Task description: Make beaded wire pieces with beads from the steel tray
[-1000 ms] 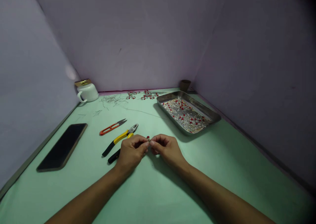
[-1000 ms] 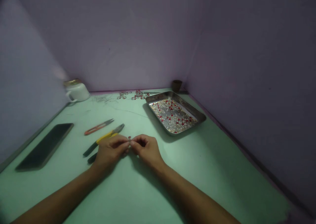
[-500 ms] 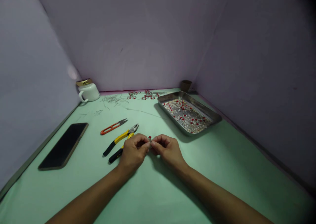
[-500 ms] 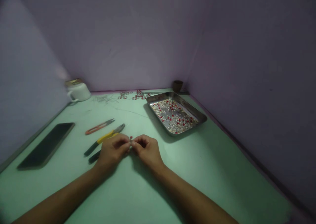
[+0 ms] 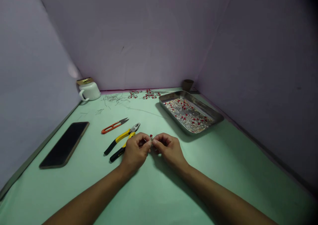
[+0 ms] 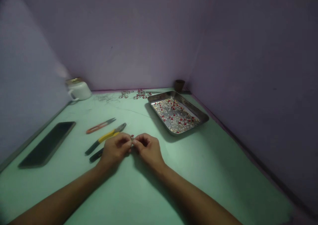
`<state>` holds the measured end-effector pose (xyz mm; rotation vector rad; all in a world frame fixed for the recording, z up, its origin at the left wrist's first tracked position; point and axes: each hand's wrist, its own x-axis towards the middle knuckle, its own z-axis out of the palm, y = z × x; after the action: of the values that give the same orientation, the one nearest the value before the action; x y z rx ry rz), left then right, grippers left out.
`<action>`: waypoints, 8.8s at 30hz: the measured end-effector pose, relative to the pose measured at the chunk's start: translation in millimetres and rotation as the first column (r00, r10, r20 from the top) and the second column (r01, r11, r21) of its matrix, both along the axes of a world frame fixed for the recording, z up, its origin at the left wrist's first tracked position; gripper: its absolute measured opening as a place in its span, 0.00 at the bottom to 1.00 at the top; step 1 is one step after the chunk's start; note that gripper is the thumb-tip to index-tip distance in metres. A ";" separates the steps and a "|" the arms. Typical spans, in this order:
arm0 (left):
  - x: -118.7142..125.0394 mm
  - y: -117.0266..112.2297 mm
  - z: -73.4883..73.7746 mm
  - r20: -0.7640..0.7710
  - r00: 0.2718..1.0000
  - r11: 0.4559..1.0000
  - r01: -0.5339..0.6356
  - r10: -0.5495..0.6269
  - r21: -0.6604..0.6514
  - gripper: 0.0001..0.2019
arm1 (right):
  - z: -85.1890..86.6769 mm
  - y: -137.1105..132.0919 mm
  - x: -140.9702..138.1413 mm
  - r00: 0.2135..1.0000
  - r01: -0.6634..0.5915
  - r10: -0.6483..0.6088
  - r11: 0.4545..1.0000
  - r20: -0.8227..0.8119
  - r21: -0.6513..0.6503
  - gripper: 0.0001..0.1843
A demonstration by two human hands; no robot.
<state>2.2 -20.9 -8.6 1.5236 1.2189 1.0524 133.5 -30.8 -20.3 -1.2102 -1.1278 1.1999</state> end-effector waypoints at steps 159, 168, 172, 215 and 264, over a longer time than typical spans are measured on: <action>-11.6 17.4 10.7 0.424 0.903 0.833 0.285 -0.068 -0.474 0.10 | 13.2 6.8 11.2 0.905 -0.155 0.025 0.949 -0.426 -0.274 0.12; -9.6 16.0 7.0 0.326 0.939 0.859 0.256 -0.112 -0.442 0.10 | 13.3 4.3 10.5 0.918 -0.186 0.075 0.949 -0.389 -0.256 0.14; -7.6 14.5 9.7 0.301 0.946 0.865 0.249 -0.121 -0.436 0.09 | 13.5 4.8 10.9 0.954 -0.138 0.069 0.965 -0.292 -0.223 0.18; -7.2 16.2 -1.3 -0.674 0.735 0.811 0.435 -0.069 0.391 0.05 | -3.4 17.4 21.4 0.821 -0.334 0.213 0.932 0.530 0.143 0.12; -4.5 12.2 6.1 -0.257 0.959 0.993 0.117 -0.119 -0.023 0.03 | -3.2 19.7 14.6 0.966 -0.212 0.222 0.974 0.132 -0.080 0.05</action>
<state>-2.3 -8.7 -2.5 1.7456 1.2875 0.7879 148.1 -11.1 -23.5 -1.2606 -1.3632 1.3415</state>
